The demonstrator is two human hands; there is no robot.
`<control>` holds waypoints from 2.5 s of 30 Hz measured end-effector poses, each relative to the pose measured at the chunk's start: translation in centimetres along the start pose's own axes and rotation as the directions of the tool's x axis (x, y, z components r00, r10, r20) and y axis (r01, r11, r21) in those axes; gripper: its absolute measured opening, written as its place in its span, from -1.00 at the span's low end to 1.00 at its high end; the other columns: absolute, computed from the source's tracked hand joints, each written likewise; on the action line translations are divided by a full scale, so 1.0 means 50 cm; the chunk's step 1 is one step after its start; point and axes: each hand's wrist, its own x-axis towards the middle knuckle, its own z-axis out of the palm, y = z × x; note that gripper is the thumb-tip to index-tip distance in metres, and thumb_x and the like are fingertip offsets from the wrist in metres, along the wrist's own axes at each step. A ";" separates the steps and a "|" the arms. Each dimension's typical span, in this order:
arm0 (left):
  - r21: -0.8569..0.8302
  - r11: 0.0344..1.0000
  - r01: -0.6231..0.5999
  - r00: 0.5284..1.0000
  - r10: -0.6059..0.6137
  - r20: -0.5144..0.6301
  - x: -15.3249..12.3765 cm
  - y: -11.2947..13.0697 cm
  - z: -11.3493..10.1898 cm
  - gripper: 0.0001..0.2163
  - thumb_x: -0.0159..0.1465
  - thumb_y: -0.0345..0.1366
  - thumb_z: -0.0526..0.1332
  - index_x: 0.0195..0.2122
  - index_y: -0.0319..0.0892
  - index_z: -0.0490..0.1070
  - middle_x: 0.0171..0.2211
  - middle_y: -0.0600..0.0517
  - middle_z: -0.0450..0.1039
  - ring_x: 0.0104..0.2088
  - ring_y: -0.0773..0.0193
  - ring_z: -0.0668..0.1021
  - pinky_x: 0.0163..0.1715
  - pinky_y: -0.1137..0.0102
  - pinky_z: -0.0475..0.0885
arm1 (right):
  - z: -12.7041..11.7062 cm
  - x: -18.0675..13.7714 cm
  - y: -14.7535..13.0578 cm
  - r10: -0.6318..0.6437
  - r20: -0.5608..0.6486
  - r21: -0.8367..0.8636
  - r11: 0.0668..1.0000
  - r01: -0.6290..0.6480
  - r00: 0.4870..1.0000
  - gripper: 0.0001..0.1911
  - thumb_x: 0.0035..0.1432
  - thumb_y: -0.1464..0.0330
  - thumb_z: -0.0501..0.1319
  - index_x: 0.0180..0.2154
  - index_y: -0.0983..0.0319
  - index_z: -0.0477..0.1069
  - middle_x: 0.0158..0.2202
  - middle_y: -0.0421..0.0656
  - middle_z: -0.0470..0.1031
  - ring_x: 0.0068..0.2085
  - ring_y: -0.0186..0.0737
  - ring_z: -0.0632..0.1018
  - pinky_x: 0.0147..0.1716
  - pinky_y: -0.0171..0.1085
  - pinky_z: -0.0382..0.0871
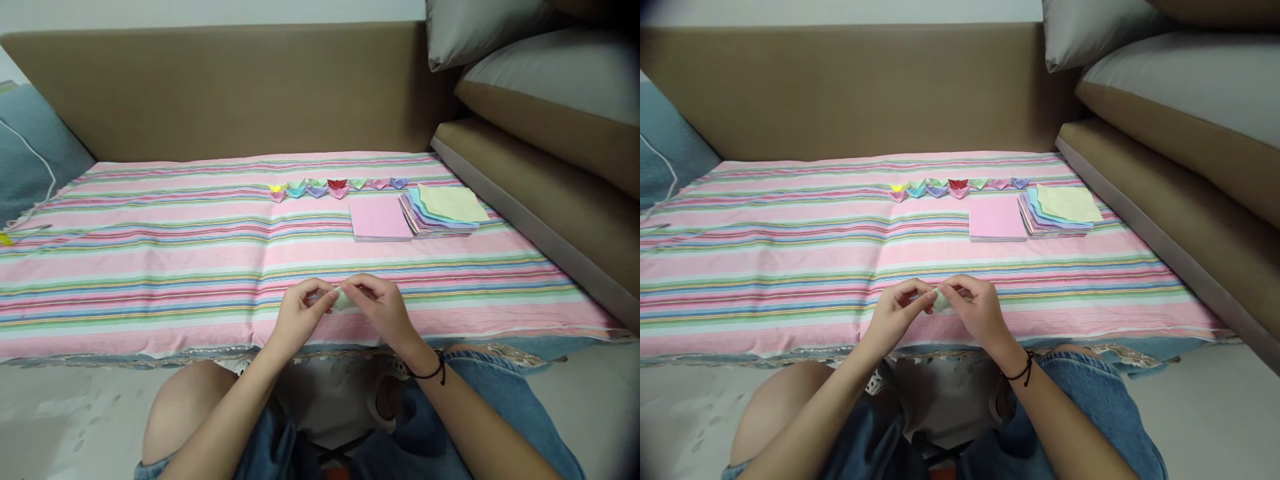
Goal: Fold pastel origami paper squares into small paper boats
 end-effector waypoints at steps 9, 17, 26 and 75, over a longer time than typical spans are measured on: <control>-0.095 0.994 -0.049 0.996 0.042 -0.081 0.008 -0.024 -0.002 -0.76 0.06 -0.25 0.34 -0.29 -0.19 0.38 -0.36 0.03 0.43 -0.40 0.31 0.48 -0.40 0.44 0.42 | 0.006 0.004 0.019 0.257 0.014 0.378 0.893 -0.243 0.966 -0.76 -0.13 0.27 0.38 -0.47 0.21 0.35 -0.57 -0.29 0.41 -0.49 -0.30 0.52 -0.37 -0.26 0.51; 0.347 0.911 -0.222 0.973 0.230 0.017 0.008 -0.026 -0.020 -0.92 0.16 -0.29 0.25 -0.35 -0.14 0.51 -0.43 0.02 0.49 -0.39 0.26 0.50 -0.40 0.43 0.38 | -0.002 0.004 0.024 -0.021 0.036 -0.046 0.999 0.022 0.999 -0.87 0.03 0.31 0.28 -0.33 0.20 0.48 -0.34 -0.13 0.55 -0.31 -0.20 0.57 -0.30 -0.25 0.49; 0.465 0.854 -0.234 0.972 0.217 0.090 0.024 -0.070 -0.024 -0.94 0.17 -0.32 0.23 -0.37 -0.12 0.50 -0.41 0.01 0.54 -0.37 0.23 0.53 -0.39 0.42 0.37 | -0.005 0.004 0.072 -0.057 0.051 -0.228 0.971 0.068 0.997 -0.91 0.03 0.34 0.25 -0.45 0.21 0.50 -0.48 -0.15 0.57 -0.44 -0.19 0.58 -0.42 -0.26 0.49; -0.037 0.970 -0.239 0.960 0.241 0.142 0.010 -0.089 -0.051 -0.83 0.24 -0.36 0.17 -0.14 -0.14 0.26 -0.24 -0.01 0.33 -0.24 0.29 0.43 -0.24 0.40 0.35 | -0.020 -0.004 0.056 -0.035 0.050 -0.046 0.998 0.037 0.998 -0.93 0.16 0.40 0.13 -0.39 0.23 0.32 -0.21 -0.03 0.52 -0.31 -0.22 0.56 -0.38 -0.28 0.45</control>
